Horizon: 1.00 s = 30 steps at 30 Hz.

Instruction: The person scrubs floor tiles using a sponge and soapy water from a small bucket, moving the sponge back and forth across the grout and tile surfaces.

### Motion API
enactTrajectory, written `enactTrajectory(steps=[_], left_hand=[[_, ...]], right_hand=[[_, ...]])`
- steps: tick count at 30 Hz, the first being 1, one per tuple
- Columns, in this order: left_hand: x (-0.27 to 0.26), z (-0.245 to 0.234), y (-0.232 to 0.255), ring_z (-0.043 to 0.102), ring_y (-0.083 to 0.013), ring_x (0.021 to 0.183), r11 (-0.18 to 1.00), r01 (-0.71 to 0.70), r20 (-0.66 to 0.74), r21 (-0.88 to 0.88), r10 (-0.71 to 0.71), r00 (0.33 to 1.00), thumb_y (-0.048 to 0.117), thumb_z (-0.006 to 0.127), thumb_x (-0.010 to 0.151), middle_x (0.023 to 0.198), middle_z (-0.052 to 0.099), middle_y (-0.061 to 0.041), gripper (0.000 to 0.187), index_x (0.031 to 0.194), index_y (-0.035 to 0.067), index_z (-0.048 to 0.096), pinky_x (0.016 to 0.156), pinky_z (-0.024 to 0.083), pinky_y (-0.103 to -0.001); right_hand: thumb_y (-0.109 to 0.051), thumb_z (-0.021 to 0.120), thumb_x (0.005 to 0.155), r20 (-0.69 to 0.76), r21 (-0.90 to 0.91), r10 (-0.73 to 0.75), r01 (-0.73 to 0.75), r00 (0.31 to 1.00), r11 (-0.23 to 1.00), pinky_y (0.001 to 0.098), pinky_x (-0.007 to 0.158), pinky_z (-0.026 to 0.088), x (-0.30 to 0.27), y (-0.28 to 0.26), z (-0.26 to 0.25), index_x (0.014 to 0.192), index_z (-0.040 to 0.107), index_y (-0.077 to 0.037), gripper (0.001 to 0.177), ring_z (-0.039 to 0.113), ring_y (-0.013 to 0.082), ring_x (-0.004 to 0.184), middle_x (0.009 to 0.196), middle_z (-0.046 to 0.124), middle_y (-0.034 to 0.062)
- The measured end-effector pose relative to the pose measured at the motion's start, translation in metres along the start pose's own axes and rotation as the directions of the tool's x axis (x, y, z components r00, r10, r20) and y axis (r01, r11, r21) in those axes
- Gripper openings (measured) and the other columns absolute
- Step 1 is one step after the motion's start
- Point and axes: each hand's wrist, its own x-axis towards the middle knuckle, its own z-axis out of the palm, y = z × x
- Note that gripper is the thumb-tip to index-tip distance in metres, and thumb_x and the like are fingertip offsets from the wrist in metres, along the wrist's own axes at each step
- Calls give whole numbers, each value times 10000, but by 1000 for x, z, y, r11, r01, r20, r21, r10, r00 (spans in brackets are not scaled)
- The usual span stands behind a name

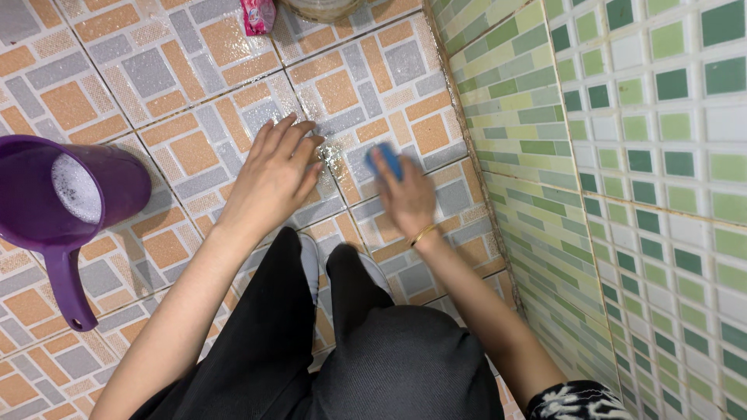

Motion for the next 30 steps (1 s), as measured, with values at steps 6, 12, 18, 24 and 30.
enactTrajectory(steps=[6, 12, 18, 24, 30], left_hand=[[-3, 0, 3, 435, -396, 1427, 999, -11, -15, -35, 10, 1000, 218, 634, 986, 1415, 572, -203, 364, 1276, -3, 625, 1205, 293, -567], [-4, -1, 5, 443, -407, 1416, 998, -37, -28, -60, 35, 999, 181, 642, 973, 1402, 569, -205, 362, 1284, -3, 620, 1208, 317, -558], [0, 0, 7, 448, -397, 1420, 998, -46, -26, -50, 45, 999, 180, 648, 969, 1394, 573, -195, 351, 1270, 3, 621, 1213, 311, -557], [7, 8, 11, 443, -406, 1416, 995, -71, -9, -73, 71, 997, 182, 651, 957, 1388, 577, -192, 373, 1278, -5, 620, 1207, 310, -551], [10, 8, 11, 454, -386, 1403, 992, -123, 36, -12, 123, 992, 213, 647, 964, 1412, 570, -196, 398, 1288, -16, 621, 1208, 317, -538]], right_hand=[[-247, 742, 939, 22, 92, -21, 19, 1000, 996, 387, 592, 535, -5, -23, 5, 1568, 340, -347, 753, 623, 262, 784, 1173, 643, 183], [-241, 673, 1011, 187, 186, -120, 85, 975, 979, 418, 651, 539, -26, -36, 5, 1600, 324, -370, 697, 625, 263, 830, 1129, 637, 142], [-251, 732, 919, -41, -1, 37, -37, 998, 999, 436, 689, 542, -20, 6, -3, 1592, 307, -330, 799, 628, 309, 877, 1179, 615, 225], [-228, 760, 914, 56, 137, -87, 78, 995, 987, 407, 698, 539, -29, -36, -2, 1562, 414, -361, 746, 637, 277, 893, 1185, 617, 125], [-272, 758, 929, -87, 65, 13, -8, 996, 998, 421, 734, 527, -1, -12, -9, 1543, 458, -322, 686, 624, 292, 923, 1176, 592, 120]])
